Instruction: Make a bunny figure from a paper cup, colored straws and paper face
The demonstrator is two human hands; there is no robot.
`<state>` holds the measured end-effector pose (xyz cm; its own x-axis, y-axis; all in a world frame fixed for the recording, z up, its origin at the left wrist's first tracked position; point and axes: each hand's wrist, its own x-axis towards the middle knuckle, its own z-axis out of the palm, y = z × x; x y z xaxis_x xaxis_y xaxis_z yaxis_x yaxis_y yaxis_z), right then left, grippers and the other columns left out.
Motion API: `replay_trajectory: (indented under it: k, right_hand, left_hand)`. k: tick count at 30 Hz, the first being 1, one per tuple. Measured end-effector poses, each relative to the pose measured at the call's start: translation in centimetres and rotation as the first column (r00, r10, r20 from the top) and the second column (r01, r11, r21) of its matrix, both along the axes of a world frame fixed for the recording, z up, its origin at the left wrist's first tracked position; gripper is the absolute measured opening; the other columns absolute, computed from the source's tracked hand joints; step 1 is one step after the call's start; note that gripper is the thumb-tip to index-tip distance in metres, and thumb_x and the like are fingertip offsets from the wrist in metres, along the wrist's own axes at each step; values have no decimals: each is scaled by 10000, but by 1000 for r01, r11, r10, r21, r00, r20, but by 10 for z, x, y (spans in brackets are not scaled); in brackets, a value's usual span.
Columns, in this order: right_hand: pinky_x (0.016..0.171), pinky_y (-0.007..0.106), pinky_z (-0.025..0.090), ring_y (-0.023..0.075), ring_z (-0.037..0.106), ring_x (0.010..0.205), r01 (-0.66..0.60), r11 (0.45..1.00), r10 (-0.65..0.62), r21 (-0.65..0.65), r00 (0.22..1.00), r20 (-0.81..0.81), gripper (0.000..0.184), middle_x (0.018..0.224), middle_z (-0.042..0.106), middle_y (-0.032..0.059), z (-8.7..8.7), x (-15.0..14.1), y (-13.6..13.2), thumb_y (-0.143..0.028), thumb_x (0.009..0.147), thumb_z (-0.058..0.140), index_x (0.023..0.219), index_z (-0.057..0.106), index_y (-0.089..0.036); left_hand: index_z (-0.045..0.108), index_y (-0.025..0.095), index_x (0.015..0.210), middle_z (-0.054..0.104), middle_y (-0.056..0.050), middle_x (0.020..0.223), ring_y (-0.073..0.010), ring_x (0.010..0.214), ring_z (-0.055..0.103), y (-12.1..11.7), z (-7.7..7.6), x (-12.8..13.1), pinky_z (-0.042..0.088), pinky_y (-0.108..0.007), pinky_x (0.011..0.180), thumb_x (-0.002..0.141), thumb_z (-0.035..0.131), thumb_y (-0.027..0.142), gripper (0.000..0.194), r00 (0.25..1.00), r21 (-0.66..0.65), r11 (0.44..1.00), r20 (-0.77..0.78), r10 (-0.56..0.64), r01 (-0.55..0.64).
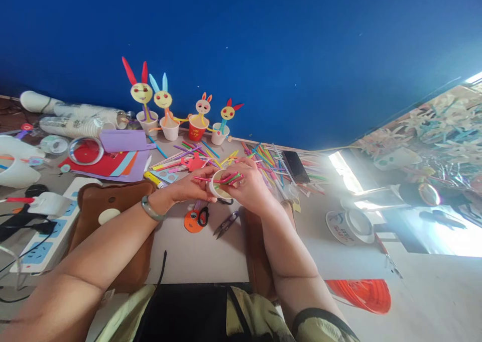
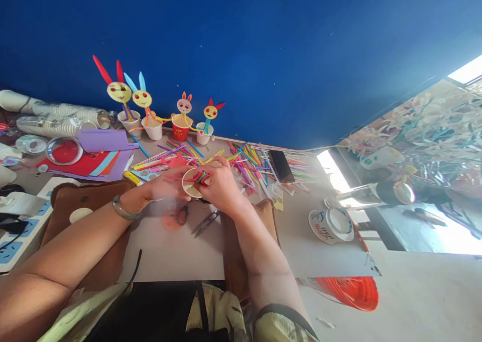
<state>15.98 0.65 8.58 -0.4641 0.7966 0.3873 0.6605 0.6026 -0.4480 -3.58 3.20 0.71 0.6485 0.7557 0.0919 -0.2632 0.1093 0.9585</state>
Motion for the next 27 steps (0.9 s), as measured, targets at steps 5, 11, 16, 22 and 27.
replay_trajectory:
  k: [5,11,16,22,27]
  right_hand:
    - [1015,415,414,185,661,751,-27,1000,27,-11,999,20,169,754,751,-25,-2,-1,2,-90,754,667,742,697,-257]
    - [1009,435,431,206,679,860,-25,1000,23,-13,996,-81,65,834,771,10,-2,-3,4,-185,772,726,774,701,-245]
    - [896,401,517,206,703,858,-29,981,-26,-194,962,-273,128,935,789,20,10,7,4,-223,743,756,870,743,-234]
    - [900,393,562,230,739,957,-47,956,-110,-290,857,-504,324,1006,791,45,12,14,10,-385,786,816,1051,724,-225]
    - [1022,433,527,257,691,1133,79,990,-135,-120,799,-586,519,1198,742,89,1,10,15,-429,721,882,1154,674,-231]
  left_hand:
    - [677,166,1147,721,-91,1132,-225,1011,690,1,1,2,540,-324,874,539,942,119,664,1000,-7,1000,9,15,-15]
    - [666,182,1159,724,-60,1064,-188,925,703,3,2,-2,553,-286,795,579,940,134,644,1000,-101,995,-1,-18,18]
    - [684,164,1153,761,-86,1042,-232,971,729,5,3,-4,565,-354,880,540,966,168,675,1000,-198,980,5,26,-25]
    - [714,142,1117,767,-118,1110,-288,1107,699,10,13,-8,525,-397,964,558,956,198,611,998,-227,973,32,60,-51]
    - [691,182,1211,757,-102,1141,-250,1022,700,8,18,-9,519,-367,917,692,883,209,554,981,-192,976,141,134,-105]
